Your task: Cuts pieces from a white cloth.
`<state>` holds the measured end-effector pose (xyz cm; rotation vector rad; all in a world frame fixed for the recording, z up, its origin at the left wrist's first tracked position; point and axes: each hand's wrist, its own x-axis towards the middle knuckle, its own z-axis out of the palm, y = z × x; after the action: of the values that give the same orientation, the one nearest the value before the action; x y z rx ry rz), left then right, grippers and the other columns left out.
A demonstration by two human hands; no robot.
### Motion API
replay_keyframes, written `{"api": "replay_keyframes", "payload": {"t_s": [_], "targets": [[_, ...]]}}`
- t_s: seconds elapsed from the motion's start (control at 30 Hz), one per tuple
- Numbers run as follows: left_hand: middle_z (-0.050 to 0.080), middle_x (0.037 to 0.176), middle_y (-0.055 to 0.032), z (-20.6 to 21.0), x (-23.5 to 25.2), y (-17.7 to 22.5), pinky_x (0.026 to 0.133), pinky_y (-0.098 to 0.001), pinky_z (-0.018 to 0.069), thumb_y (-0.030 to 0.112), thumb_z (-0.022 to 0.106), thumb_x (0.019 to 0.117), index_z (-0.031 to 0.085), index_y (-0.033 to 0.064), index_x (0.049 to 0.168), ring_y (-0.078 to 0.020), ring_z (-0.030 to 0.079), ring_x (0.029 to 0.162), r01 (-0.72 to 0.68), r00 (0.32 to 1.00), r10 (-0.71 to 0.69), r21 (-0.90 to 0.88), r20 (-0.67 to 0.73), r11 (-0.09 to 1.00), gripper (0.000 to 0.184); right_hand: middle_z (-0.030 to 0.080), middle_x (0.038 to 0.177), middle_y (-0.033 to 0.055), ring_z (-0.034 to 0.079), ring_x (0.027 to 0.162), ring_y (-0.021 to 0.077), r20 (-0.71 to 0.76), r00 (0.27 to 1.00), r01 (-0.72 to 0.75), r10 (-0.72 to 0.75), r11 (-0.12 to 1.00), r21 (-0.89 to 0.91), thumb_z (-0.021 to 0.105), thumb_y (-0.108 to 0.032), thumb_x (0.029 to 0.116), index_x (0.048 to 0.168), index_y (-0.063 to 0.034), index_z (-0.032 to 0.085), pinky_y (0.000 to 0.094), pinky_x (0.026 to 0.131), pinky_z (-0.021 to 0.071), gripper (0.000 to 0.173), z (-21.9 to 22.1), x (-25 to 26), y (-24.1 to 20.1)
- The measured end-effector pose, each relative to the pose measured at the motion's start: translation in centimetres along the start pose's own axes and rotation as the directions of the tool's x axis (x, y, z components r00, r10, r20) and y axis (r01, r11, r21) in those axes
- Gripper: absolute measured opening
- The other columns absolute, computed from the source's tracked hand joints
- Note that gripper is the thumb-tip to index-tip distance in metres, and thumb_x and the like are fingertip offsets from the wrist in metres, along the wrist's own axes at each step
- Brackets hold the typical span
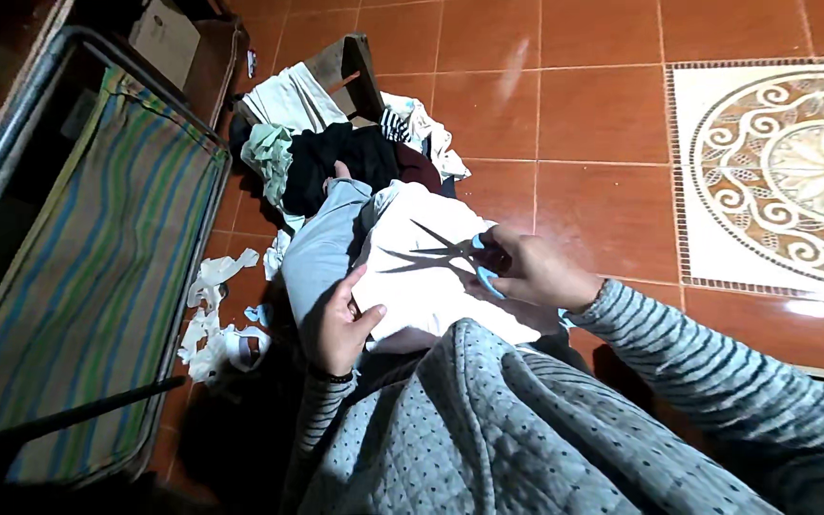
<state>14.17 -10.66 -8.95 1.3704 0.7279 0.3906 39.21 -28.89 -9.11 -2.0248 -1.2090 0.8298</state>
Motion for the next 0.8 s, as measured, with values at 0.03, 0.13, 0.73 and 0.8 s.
{"api": "replay_keyframes", "payload": {"t_s": [0.03,0.13,0.73,0.8], "targets": [[0.065,0.128,-0.0205,-0.1,-0.2,-0.1,0.090,-0.0322,0.0605,-0.013,0.064,0.0826,0.044,-0.0093,0.146,-0.0182,0.071,0.104,-0.019,1.000,0.019,-0.009,0.009,1.000,0.067,0.068,0.091,0.0150,0.068,0.082,0.0290,0.006,1.000,0.022,-0.022,0.999,-0.023,0.079,-0.025,0.0802,0.118,0.0004,0.060,0.0529,0.076,0.0561,0.049,0.2,0.0,-0.2],[0.070,0.117,-0.0177,-0.4,-0.2,-0.2,0.086,-0.0317,0.0612,-0.012,0.063,0.0828,0.051,-0.0090,0.139,-0.0166,0.072,0.098,-0.080,0.996,0.078,-0.025,-0.052,0.996,0.058,0.069,0.091,0.0147,0.069,0.080,0.0301,-0.018,0.994,0.104,-0.106,0.993,-0.060,0.082,-0.025,0.0794,0.113,-0.0010,0.065,0.0545,0.074,0.0571,0.045,0.4,0.2,-0.9],[0.075,0.090,-0.0067,0.5,-1.5,1.6,0.077,-0.0284,0.0618,-0.010,0.068,0.0832,0.042,-0.0036,0.145,-0.0126,0.073,0.080,-0.210,0.969,0.193,-0.104,-0.153,0.972,0.067,0.066,0.093,0.0137,0.067,0.088,0.0315,0.007,0.947,0.318,-0.321,0.933,-0.168,0.079,-0.029,0.0811,0.105,-0.0022,0.071,0.0486,0.075,0.0577,0.037,3.0,0.0,-4.7],[0.075,0.091,-0.0067,0.8,-1.6,1.6,0.076,-0.0279,0.0623,-0.009,0.070,0.0823,0.043,-0.0041,0.144,-0.0125,0.073,0.080,-0.214,0.967,0.196,-0.103,-0.162,0.971,0.068,0.066,0.091,0.0131,0.067,0.087,0.0311,0.005,0.940,0.336,-0.341,0.926,-0.174,0.079,-0.030,0.0817,0.103,-0.0022,0.070,0.0472,0.074,0.0572,0.036,3.1,0.2,-5.0]]}}
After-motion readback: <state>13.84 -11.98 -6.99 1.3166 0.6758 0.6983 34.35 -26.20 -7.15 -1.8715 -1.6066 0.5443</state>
